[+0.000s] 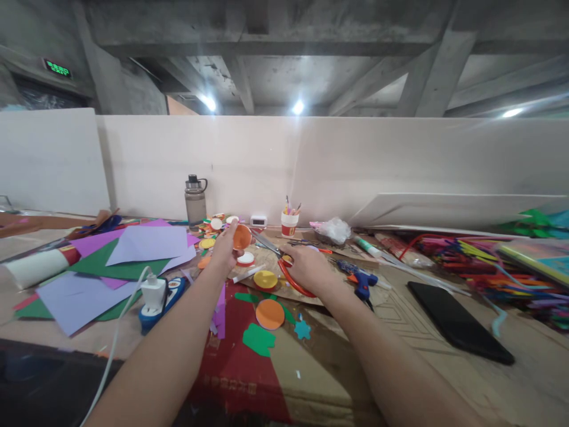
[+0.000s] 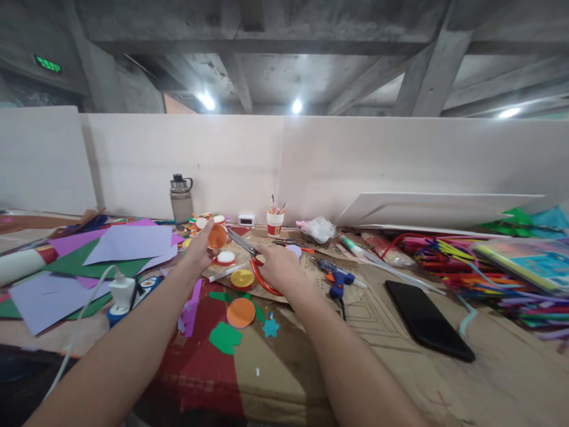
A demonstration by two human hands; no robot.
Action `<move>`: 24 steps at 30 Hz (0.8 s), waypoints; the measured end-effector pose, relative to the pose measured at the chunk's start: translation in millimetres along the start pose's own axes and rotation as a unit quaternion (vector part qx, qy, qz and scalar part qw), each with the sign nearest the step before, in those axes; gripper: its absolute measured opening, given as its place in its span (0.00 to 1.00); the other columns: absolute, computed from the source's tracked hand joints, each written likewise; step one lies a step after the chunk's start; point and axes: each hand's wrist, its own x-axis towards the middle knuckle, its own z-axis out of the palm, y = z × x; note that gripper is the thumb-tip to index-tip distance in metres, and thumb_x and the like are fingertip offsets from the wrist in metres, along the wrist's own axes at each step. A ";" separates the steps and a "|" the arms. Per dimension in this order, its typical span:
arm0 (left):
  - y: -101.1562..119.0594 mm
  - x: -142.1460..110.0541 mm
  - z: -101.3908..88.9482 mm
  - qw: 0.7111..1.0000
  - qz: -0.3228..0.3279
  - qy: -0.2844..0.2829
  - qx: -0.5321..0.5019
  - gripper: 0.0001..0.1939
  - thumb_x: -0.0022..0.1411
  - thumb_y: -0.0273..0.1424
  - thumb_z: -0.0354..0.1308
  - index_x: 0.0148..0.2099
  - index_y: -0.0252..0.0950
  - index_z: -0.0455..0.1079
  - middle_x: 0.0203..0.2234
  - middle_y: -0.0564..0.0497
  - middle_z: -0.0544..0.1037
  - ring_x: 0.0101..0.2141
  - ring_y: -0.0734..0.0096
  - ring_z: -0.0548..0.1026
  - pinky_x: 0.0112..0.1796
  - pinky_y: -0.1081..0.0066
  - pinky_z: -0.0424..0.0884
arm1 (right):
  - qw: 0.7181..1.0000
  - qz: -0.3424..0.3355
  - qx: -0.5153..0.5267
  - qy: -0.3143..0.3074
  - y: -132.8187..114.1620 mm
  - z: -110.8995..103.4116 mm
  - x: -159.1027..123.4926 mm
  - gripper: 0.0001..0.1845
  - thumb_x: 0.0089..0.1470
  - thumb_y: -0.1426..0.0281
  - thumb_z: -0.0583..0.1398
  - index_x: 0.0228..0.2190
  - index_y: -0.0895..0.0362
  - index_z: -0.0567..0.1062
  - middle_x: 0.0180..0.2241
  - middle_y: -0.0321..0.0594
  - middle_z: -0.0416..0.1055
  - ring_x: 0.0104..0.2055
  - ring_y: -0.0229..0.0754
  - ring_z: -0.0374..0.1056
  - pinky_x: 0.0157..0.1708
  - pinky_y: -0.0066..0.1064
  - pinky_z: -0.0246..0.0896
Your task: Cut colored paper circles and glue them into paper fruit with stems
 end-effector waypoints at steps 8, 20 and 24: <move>1.3 2.1 -1.9 0.999 -0.019 0.037 -0.029 0.15 0.52 0.41 0.65 0.34 0.36 0.67 0.20 0.54 0.73 0.15 0.77 0.71 0.11 0.82 0.46 | 1.000 0.011 -0.014 -0.007 -1.0 -3.0 -1.3 0.23 0.55 0.69 0.52 0.52 0.50 0.71 0.46 0.44 0.75 0.47 0.48 0.71 0.42 0.33 0.61; 2.3 1.4 -2.2 0.999 -0.025 0.019 -0.023 0.16 0.52 0.42 0.65 0.33 0.35 0.67 0.20 0.53 0.74 0.14 0.78 0.69 0.11 0.82 0.45 | 0.999 0.010 -0.035 -0.009 -1.5 -3.9 -1.3 0.23 0.56 0.69 0.52 0.53 0.50 0.69 0.45 0.45 0.75 0.46 0.49 0.71 0.40 0.34 0.62; 2.1 4.0 -3.2 0.999 -0.029 0.023 -0.020 0.17 0.50 0.42 0.66 0.33 0.35 0.66 0.19 0.55 0.72 0.15 0.77 0.70 0.11 0.82 0.46 | 0.999 0.005 -0.039 -0.010 -2.0 -5.4 -1.9 0.23 0.55 0.70 0.52 0.53 0.49 0.69 0.45 0.45 0.75 0.45 0.48 0.71 0.40 0.33 0.61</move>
